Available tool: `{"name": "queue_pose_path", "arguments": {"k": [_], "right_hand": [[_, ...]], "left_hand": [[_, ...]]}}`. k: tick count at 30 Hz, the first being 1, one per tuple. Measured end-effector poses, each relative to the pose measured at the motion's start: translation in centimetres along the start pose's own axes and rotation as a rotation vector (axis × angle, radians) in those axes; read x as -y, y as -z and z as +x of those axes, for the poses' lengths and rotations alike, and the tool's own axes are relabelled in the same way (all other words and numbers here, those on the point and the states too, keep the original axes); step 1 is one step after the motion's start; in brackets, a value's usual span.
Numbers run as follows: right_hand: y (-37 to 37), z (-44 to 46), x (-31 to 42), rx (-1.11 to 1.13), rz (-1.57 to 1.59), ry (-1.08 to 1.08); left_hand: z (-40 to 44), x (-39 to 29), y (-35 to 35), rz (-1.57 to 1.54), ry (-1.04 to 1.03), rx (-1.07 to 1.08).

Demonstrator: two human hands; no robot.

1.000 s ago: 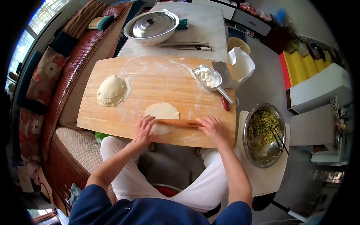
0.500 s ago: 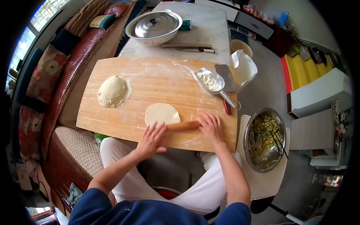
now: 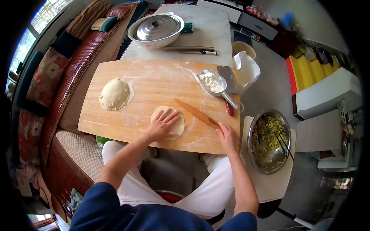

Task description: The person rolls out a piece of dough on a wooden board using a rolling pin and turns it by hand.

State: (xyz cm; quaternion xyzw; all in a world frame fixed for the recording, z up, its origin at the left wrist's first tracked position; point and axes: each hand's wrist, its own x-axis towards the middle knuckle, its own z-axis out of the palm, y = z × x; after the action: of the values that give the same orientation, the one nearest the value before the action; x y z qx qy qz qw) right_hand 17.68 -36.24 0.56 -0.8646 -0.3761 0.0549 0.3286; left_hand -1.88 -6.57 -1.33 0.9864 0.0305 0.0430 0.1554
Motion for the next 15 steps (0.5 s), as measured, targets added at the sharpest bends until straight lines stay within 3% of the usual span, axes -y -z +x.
{"name": "queue_pose_path", "arguments": {"k": [2, 3, 6, 7, 15], "right_hand": [[-0.4, -0.1, -1.0, 0.067, -0.043, 0.119], [-0.7, -0.2, -1.4, 0.100, -0.064, 0.175], [-2.0, 0.7, 1.4, 0.200, -0.078, 0.359], [-3.2, 1.6, 1.9, 0.187, -0.127, 0.375], [-8.9, 12.3, 2.4, -0.023, -0.265, 0.427]], "left_hand": [[-1.4, 2.0, 1.6, 0.035, -0.202, 0.060], [-2.5, 2.6, 1.6, 0.030, -0.107, 0.073], [-8.3, 1.5, 0.3, -0.014, 0.122, -0.146], [-8.2, -0.9, 1.7, -0.061, 0.164, -0.021], [0.3, 4.9, 0.6, 0.083, 0.482, -0.211]]}}
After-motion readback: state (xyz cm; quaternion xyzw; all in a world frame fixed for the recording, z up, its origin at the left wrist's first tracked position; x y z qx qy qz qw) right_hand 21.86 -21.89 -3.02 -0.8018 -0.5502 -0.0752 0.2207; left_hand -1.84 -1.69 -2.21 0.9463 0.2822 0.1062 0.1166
